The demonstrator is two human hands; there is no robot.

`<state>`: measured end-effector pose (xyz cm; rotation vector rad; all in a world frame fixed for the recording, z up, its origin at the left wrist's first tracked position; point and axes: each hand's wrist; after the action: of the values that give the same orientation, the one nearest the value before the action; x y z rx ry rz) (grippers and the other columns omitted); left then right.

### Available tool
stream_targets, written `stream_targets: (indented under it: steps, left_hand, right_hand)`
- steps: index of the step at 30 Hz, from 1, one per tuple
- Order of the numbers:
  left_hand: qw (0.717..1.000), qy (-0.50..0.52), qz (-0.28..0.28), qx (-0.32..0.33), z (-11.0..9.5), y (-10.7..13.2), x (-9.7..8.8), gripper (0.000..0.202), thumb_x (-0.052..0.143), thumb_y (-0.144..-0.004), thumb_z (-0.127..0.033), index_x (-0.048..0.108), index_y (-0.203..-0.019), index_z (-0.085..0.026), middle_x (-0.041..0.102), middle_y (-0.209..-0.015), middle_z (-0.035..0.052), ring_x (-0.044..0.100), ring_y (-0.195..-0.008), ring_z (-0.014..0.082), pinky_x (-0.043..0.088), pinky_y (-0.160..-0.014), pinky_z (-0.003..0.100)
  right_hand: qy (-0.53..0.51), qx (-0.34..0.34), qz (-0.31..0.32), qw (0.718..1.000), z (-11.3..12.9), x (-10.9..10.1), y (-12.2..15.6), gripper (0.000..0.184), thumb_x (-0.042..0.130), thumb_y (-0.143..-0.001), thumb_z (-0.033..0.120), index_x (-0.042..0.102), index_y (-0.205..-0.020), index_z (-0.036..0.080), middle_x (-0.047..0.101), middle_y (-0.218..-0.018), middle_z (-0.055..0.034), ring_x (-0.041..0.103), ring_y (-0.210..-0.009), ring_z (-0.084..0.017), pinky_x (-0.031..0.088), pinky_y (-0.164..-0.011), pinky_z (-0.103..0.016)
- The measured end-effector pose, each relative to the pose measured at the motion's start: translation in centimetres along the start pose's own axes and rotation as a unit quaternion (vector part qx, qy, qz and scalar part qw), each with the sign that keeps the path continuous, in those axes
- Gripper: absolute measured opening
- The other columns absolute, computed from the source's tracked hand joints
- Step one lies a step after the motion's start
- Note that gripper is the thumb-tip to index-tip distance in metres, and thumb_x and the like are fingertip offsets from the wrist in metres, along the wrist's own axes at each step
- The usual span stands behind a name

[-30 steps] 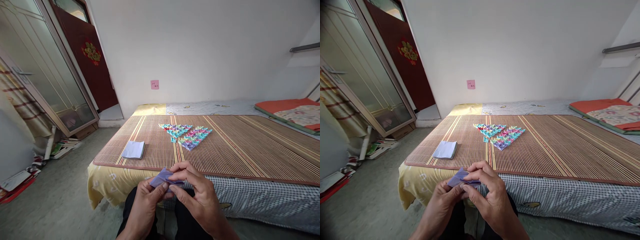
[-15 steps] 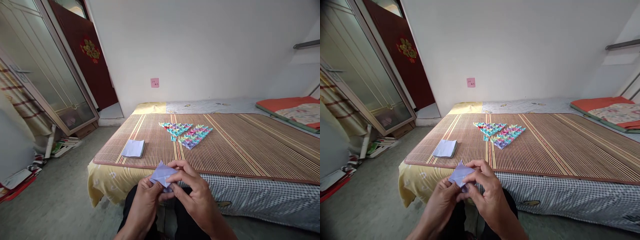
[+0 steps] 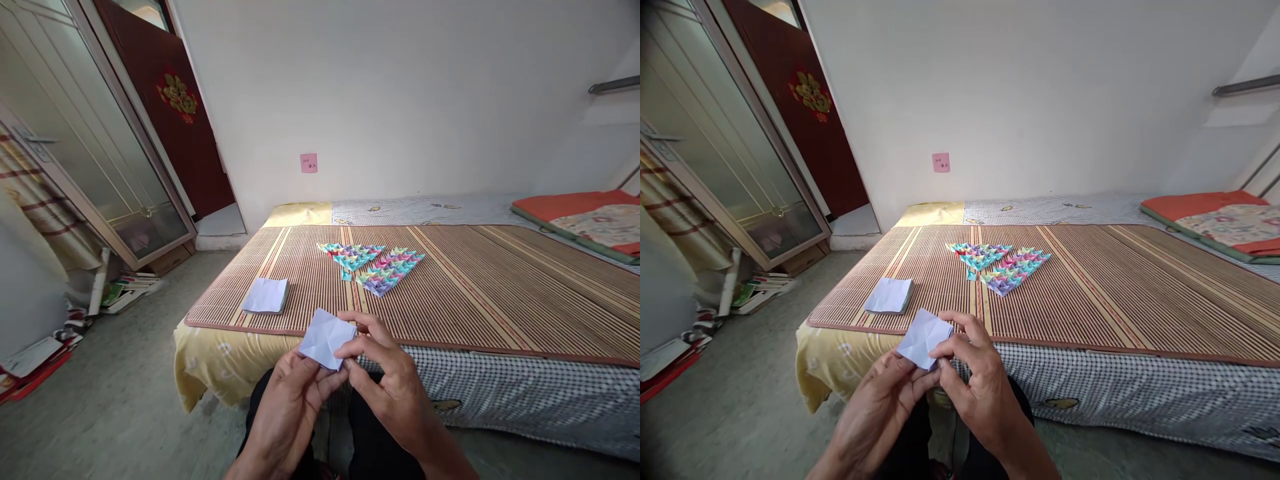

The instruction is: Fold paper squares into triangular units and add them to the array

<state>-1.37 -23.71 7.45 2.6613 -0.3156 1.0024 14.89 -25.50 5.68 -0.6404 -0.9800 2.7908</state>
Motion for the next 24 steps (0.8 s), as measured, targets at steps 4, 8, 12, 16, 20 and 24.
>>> stream_targets:
  steps: [4, 8, 12, 16, 20, 24]
  left_hand:
    - [1.000, 0.009, -0.010, 0.007, -0.1, 0.1, 0.1, 0.019, 0.090, -0.075, -0.020, 0.079, -0.086, -0.009, 0.082, -0.105, 0.0150, 0.077, -0.096, 0.0263, 0.066, -0.087, 0.037]
    - [1.000, 0.013, -0.009, 0.006, -0.1, 0.2, 0.3, 0.020, 0.089, -0.075, -0.022, 0.079, -0.087, -0.009, 0.082, -0.101, 0.0153, 0.077, -0.102, 0.0294, 0.065, -0.091, 0.038]
    - [0.999, 0.029, -0.007, 0.018, 0.0, 0.2, 0.3, 0.016, 0.087, -0.075, -0.019, 0.078, -0.083, -0.010, 0.082, -0.097, 0.0137, 0.077, -0.105, 0.0314, 0.063, -0.096, 0.043]
    - [0.998, 0.065, -0.007, 0.026, 0.0, 0.0, 0.4, 0.016, 0.088, -0.069, -0.017, 0.074, -0.072, -0.012, 0.079, -0.083, 0.0090, 0.078, -0.092, 0.0273, 0.066, -0.088, 0.040]
    - [0.999, 0.035, -0.026, 0.018, 0.0, -0.5, 0.8, 0.023, 0.095, -0.069, -0.019, 0.075, -0.078, -0.010, 0.078, -0.085, 0.0073, 0.075, -0.079, 0.0191, 0.066, -0.075, 0.030]
    - [0.999, 0.016, -0.033, 0.000, 0.4, -1.3, 0.9, 0.032, 0.099, -0.064, -0.019, 0.078, -0.085, -0.008, 0.079, -0.091, 0.0082, 0.072, -0.075, 0.0143, 0.065, -0.071, 0.025]
  right_hand:
    - [0.008, -0.001, -0.001, 1.000, 0.0, 0.0, -0.1, 0.026, 0.057, -0.090, 0.006, 0.073, -0.096, 0.026, 0.060, -0.143, -0.0073, 0.061, -0.131, -0.027, 0.053, -0.105, -0.040]
    - [0.018, -0.018, -0.002, 1.000, 0.1, -0.1, -0.4, 0.027, 0.056, -0.089, 0.006, 0.073, -0.096, 0.026, 0.061, -0.144, -0.0071, 0.060, -0.134, -0.027, 0.051, -0.109, -0.043]
    - [0.030, -0.022, 0.000, 0.999, 0.1, -0.2, -0.5, 0.026, 0.057, -0.090, 0.006, 0.073, -0.096, 0.027, 0.060, -0.145, -0.0073, 0.059, -0.135, -0.029, 0.051, -0.110, -0.046]
    - [0.046, -0.024, 0.008, 0.999, -0.1, -0.3, -0.5, 0.027, 0.057, -0.091, 0.007, 0.073, -0.099, 0.028, 0.059, -0.147, -0.0068, 0.057, -0.137, -0.030, 0.050, -0.111, -0.049]
    - [0.060, -0.042, 0.010, 0.997, 0.0, -0.4, -0.7, 0.028, 0.058, -0.091, 0.006, 0.074, -0.098, 0.028, 0.060, -0.145, -0.0075, 0.058, -0.135, -0.030, 0.052, -0.109, -0.049]
    - [0.073, -0.057, 0.021, 0.995, -0.1, -0.5, -1.0, 0.028, 0.058, -0.091, 0.005, 0.073, -0.099, 0.027, 0.059, -0.146, -0.0076, 0.056, -0.137, -0.030, 0.053, -0.107, -0.050]
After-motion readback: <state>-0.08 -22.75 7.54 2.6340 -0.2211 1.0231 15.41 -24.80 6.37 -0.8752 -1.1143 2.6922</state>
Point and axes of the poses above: each hand's wrist, its own y-axis away from the middle knuckle, its own x-axis out of the palm, z = x × y
